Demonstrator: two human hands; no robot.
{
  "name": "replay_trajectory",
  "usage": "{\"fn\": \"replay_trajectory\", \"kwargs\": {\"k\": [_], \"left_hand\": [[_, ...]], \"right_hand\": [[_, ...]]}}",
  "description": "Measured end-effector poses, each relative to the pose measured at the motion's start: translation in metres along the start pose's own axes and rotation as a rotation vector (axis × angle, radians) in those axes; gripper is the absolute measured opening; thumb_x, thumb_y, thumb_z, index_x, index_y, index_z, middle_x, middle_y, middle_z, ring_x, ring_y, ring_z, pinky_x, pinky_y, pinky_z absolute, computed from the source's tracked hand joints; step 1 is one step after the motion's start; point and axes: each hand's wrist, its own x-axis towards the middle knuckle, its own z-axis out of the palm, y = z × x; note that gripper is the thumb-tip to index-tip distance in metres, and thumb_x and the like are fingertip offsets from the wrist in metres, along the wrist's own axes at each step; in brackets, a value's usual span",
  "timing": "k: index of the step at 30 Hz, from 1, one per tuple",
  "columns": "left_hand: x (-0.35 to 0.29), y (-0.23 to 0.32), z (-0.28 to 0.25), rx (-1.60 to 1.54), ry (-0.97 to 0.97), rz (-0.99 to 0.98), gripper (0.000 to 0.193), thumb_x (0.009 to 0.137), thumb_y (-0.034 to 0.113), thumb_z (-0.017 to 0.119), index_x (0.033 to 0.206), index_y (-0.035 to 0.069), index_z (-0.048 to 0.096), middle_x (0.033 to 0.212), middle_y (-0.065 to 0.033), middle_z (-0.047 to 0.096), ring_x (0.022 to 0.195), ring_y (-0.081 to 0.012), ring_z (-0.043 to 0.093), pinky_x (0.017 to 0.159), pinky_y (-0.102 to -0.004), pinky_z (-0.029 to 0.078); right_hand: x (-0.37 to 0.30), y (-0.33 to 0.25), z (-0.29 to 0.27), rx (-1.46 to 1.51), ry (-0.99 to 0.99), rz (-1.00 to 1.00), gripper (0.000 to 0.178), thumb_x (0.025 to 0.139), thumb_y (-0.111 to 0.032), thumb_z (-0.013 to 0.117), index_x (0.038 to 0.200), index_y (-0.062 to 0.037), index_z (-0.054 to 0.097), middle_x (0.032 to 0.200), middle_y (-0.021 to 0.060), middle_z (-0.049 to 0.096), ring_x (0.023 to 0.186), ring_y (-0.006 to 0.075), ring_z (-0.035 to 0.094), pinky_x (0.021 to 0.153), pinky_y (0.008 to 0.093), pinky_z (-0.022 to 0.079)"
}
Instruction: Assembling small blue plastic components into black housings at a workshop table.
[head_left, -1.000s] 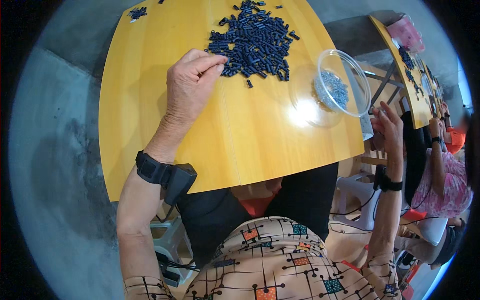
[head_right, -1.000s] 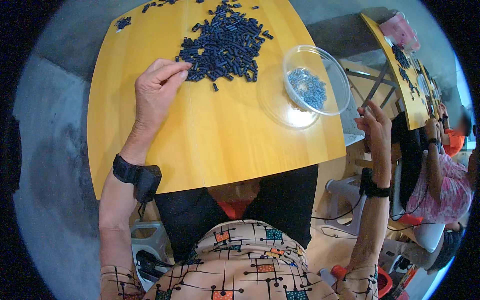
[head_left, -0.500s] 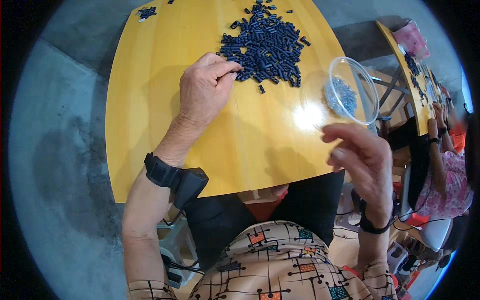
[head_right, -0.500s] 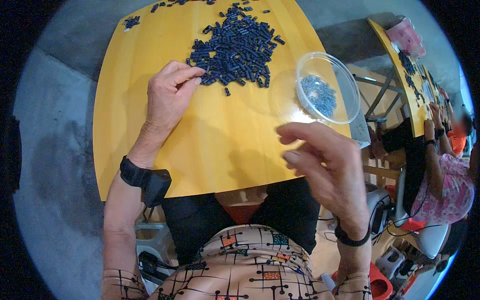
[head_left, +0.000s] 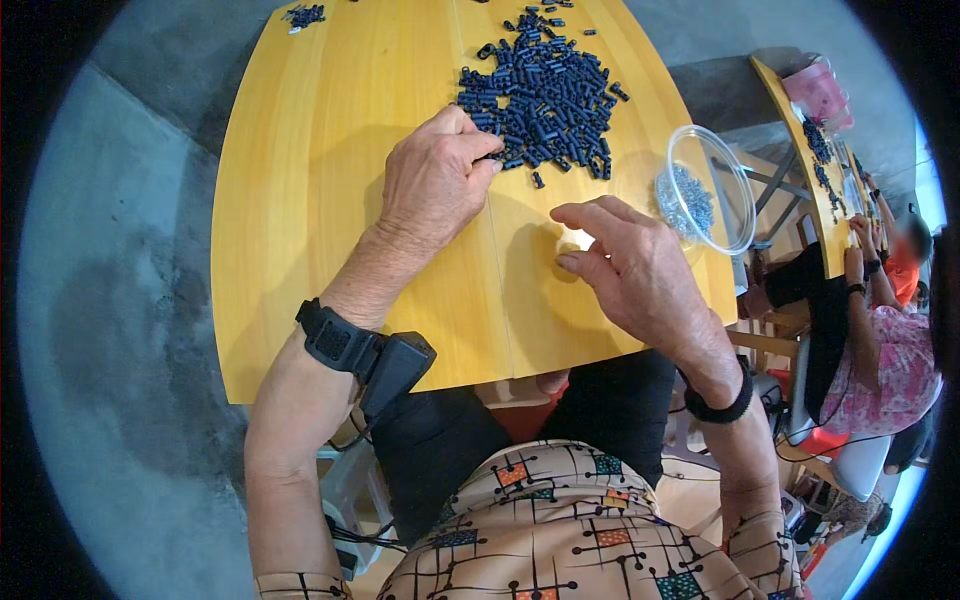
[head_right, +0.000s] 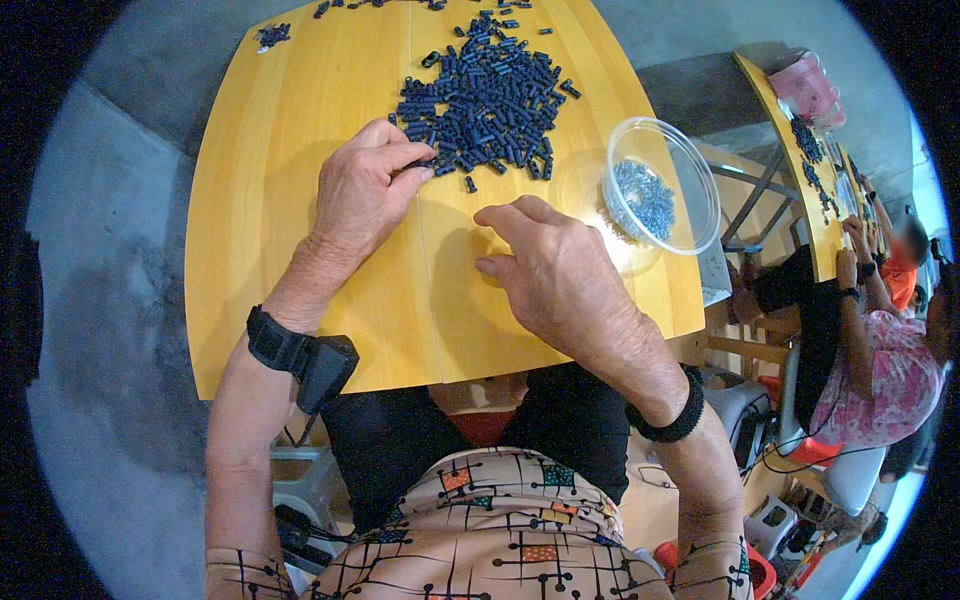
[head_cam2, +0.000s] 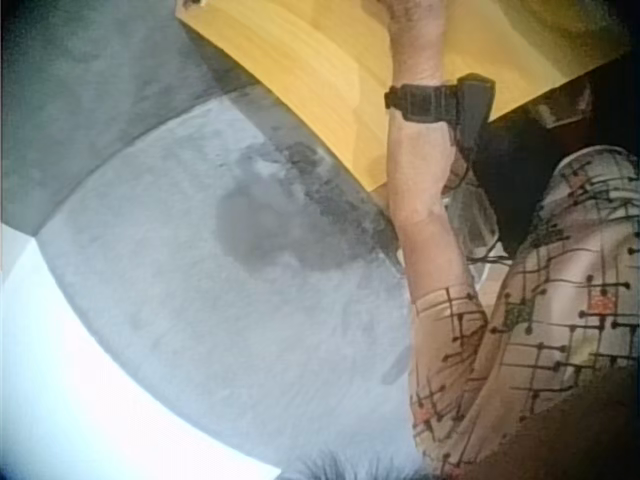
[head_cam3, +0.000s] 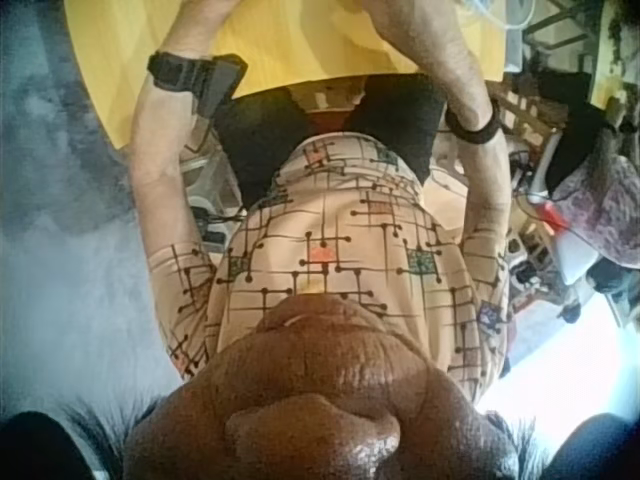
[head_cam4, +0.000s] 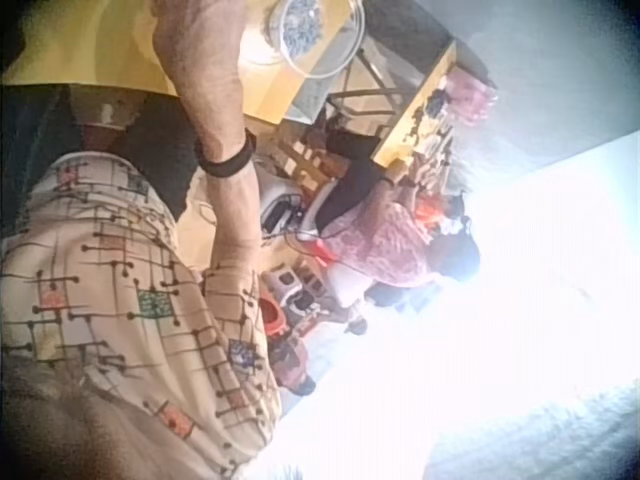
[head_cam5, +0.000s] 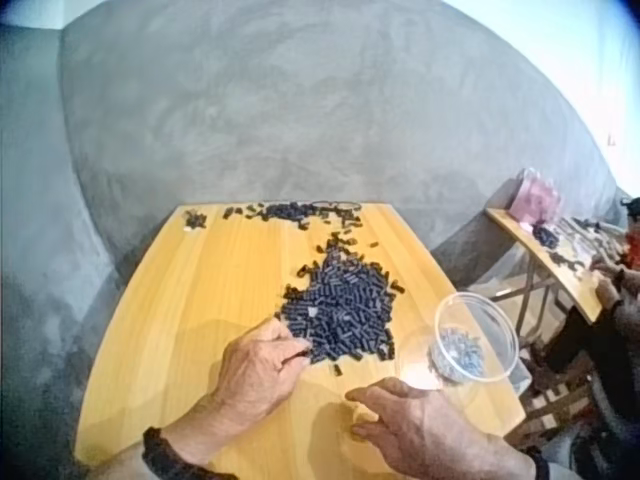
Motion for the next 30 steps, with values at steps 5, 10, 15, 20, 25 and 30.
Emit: {"fn": "replay_trajectory", "kwargs": {"k": [5,10,15,20,25,30], "left_hand": [[0.002,0.005,0.003,-0.016,0.039,0.012,0.016,0.069,0.007,0.068,0.085,0.006,0.069,0.078,-0.0084,0.060,0.072,-0.0232,0.060,0.064,-0.0324,0.048],[0.003,0.015,0.004,-0.042,0.020,0.019,0.012,0.068,0.009,0.069,0.080,0.010,0.070,0.079,-0.0045,0.059,0.074,-0.0218,0.061,0.065,-0.0330,0.050],[0.003,0.018,0.007,0.043,0.002,0.113,0.009,0.068,0.011,0.071,0.077,0.009,0.069,0.076,-0.0031,0.057,0.071,-0.0206,0.060,0.062,-0.0321,0.049],[0.001,0.020,0.004,0.050,-0.046,0.109,0.009,0.067,0.009,0.071,0.075,0.008,0.067,0.075,-0.0042,0.056,0.070,-0.0212,0.059,0.060,-0.0326,0.048],[0.001,0.021,0.004,-0.154,-0.009,0.156,0.010,0.071,0.002,0.067,0.082,0.002,0.066,0.075,-0.0072,0.062,0.066,-0.0187,0.061,0.060,-0.0281,0.048],[-0.001,0.026,0.003,-0.457,-0.120,-0.134,0.013,0.077,-0.001,0.064,0.090,-0.001,0.066,0.075,-0.0034,0.061,0.067,-0.0085,0.056,0.060,-0.0217,0.045]], "right_hand": [[-0.005,0.006,0.000,0.010,-0.009,0.050,0.026,0.075,-0.009,0.065,0.099,-0.0014,0.059,0.090,0.0183,0.061,0.078,0.0356,0.061,0.068,0.0406,0.050],[-0.024,0.002,-0.013,0.079,0.046,0.044,0.025,0.074,-0.006,0.066,0.098,-0.0009,0.059,0.088,0.0170,0.061,0.075,0.0339,0.061,0.063,0.0381,0.049],[-0.049,-0.005,-0.049,0.079,0.148,0.113,0.024,0.074,-0.003,0.066,0.098,-0.0015,0.062,0.081,0.0121,0.060,0.065,0.0225,0.061,0.056,0.0297,0.047],[-0.045,0.011,-0.089,-0.021,0.376,0.258,0.014,0.075,-0.001,0.063,0.089,0.0001,0.064,0.074,0.0111,0.063,0.062,0.0152,0.061,0.057,0.0254,0.046],[-0.016,0.078,-0.100,-0.329,0.183,0.209,0.019,0.075,-0.013,0.063,0.090,-0.0029,0.067,0.081,0.0156,0.066,0.073,0.0294,0.064,0.067,0.0365,0.050],[0.007,0.110,-0.082,-0.509,-0.033,0.170,0.026,0.072,-0.017,0.066,0.094,-0.0048,0.068,0.085,0.0166,0.065,0.080,0.0314,0.063,0.073,0.0391,0.049]]}}
